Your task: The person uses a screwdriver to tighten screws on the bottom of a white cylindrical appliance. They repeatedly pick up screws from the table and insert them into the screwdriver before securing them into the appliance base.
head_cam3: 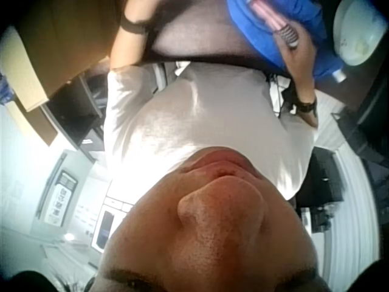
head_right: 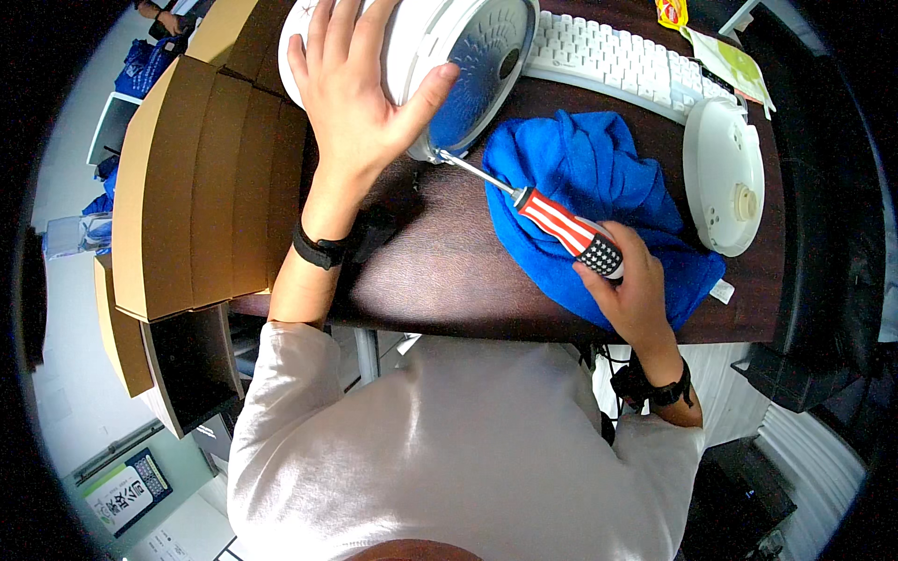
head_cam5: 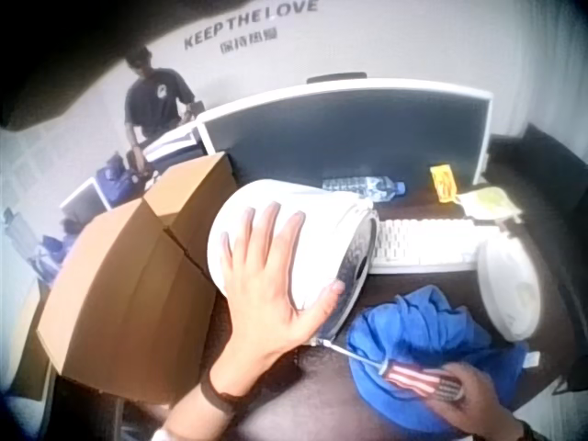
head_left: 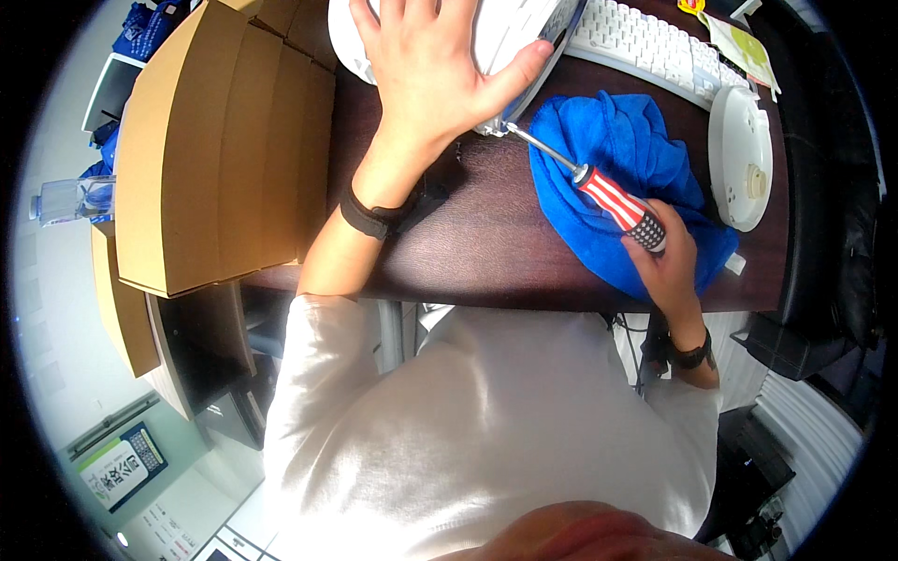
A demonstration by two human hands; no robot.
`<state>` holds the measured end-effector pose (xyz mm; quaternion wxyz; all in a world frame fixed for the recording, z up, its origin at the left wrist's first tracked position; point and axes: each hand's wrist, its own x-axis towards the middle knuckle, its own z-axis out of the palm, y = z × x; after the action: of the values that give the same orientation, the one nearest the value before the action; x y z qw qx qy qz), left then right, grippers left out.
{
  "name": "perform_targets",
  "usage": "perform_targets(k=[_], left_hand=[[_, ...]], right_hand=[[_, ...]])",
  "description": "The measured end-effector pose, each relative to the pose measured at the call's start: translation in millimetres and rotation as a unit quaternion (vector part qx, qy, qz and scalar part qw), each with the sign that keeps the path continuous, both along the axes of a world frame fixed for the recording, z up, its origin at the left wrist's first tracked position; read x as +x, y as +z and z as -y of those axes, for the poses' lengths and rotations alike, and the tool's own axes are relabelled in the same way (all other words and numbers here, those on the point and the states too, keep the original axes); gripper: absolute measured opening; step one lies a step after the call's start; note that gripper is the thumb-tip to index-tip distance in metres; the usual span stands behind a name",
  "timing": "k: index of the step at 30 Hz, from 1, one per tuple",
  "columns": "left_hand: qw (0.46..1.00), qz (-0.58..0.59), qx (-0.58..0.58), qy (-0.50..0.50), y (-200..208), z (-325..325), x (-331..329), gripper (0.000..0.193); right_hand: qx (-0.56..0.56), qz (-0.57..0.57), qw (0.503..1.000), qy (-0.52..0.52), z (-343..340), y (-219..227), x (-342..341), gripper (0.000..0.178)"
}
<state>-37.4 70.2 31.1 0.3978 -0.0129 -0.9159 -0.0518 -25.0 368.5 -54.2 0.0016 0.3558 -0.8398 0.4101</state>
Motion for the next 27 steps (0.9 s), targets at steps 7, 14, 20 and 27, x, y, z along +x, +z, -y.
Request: perform_targets(k=[7,14,20,27], left_hand=[[1.0,0.006,0.004,0.016,1.5,-3.7,0.8,0.075],[1.0,0.004,0.006,0.015,1.4,-3.7,2.0,0.073],[1.0,0.002,0.008,0.012,2.4,-3.8,0.9,0.073],[1.0,-0.005,0.003,0.01,2.3,-2.8,1.3,0.072]], right_hand=[[-0.153,0.494,0.856,-0.007,-2.0,3.8,0.8,0.043],[-0.168,0.381,0.909,-0.029,8.3,15.7,10.5,0.019],[-0.212,0.635,0.74,-0.06,3.0,11.7,-4.3,0.045],[-0.192,0.309,0.929,-0.072,13.6,12.3,14.7,0.025]])
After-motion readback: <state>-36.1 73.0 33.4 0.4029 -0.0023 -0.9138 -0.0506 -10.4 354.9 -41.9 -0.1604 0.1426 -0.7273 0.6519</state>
